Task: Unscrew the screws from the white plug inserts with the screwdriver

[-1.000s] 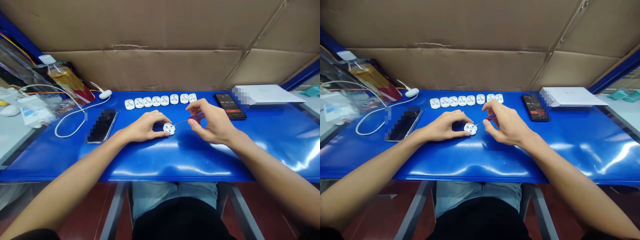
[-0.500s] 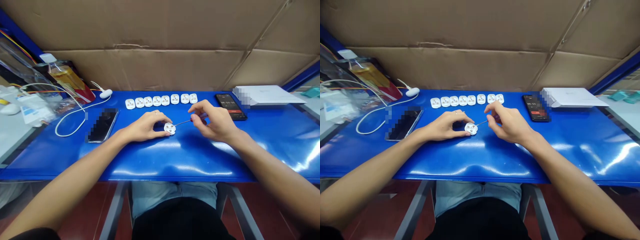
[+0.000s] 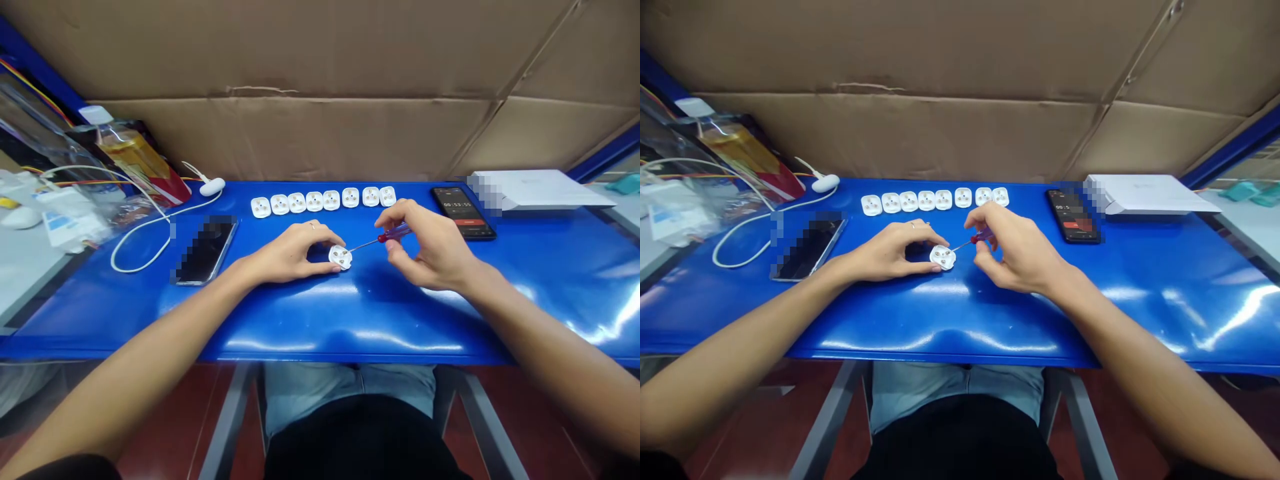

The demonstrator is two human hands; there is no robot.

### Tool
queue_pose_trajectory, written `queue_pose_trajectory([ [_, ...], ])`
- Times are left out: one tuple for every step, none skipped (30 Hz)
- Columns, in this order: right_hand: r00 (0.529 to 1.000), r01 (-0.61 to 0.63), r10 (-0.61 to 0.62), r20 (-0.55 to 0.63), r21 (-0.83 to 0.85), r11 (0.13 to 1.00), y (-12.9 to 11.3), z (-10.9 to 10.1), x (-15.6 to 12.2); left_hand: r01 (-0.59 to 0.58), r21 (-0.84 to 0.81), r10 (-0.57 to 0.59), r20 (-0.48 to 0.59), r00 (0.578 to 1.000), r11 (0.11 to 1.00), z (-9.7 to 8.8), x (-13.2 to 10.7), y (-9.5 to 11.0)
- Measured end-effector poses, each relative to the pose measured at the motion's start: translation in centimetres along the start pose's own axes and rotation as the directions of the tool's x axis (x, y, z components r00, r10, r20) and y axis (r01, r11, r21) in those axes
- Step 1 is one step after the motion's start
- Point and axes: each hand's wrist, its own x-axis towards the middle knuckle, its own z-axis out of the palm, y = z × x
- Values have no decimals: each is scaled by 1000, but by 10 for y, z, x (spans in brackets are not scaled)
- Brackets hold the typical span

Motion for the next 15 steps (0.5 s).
queue_pose_trajectory([
  [1000, -11, 11, 6, -14, 1000, 0, 0, 0, 0, 0, 0, -3, 1000, 1000, 0, 0, 0],
  [1000, -22, 23, 6, -38, 999, 0, 0, 0, 0, 1, 0, -4, 1000, 1000, 0, 0, 0],
  [1000, -31, 31, 0, -65, 997, 1, 0, 0, 1, 2, -1, -6, 1000, 1000, 0, 0, -1],
  [999, -32, 31, -8, -87, 996, 1, 0, -1, 1, 4, -1, -7, 1000, 1000, 0, 0, -1],
  [1000, -25, 24, -12, -101, 995, 2, 0, -1, 0, 8, 0, -6, 1000, 1000, 0, 0, -1],
  [1000, -7, 6, -12, -101, 995, 3, 1, -1, -2, 11, 2, -4, 1000, 1000, 0, -1, -2],
  [1000, 13, -14, -8, -88, 996, 3, 1, -1, -6, 12, 6, -3, 1000, 1000, 1, -1, -2],
  [1000, 30, -31, -3, -69, 997, 3, 1, -1, -8, 12, 8, -1, 1000, 1000, 1, -1, -2],
  [999, 41, -41, 2, -52, 998, 3, 1, -1, -10, 11, 10, 0, 1000, 1000, 1, -1, -2],
  [999, 43, -42, 6, -42, 998, 3, 0, -1, -11, 10, 11, -1, 1000, 1000, 0, -1, -2],
  [999, 34, -34, 4, -43, 999, 2, 0, 0, -10, 10, 10, -3, 1000, 1000, 0, -1, -2],
  [1000, 20, -20, -4, -55, 998, 2, 0, 0, -10, 10, 10, -5, 1000, 1000, 0, -1, -1],
  [1000, 4, -5, -14, -75, 997, 2, 0, 0, -10, 9, 11, -4, 1000, 1000, 0, -1, -1],
  [1000, -6, 4, -23, -92, 996, 2, 1, 0, -11, 8, 11, -2, 1000, 1000, 0, -1, -1],
  [1000, -7, 5, -26, -100, 995, 2, 1, 0, -12, 8, 12, -2, 1000, 1000, 0, -1, -1],
])
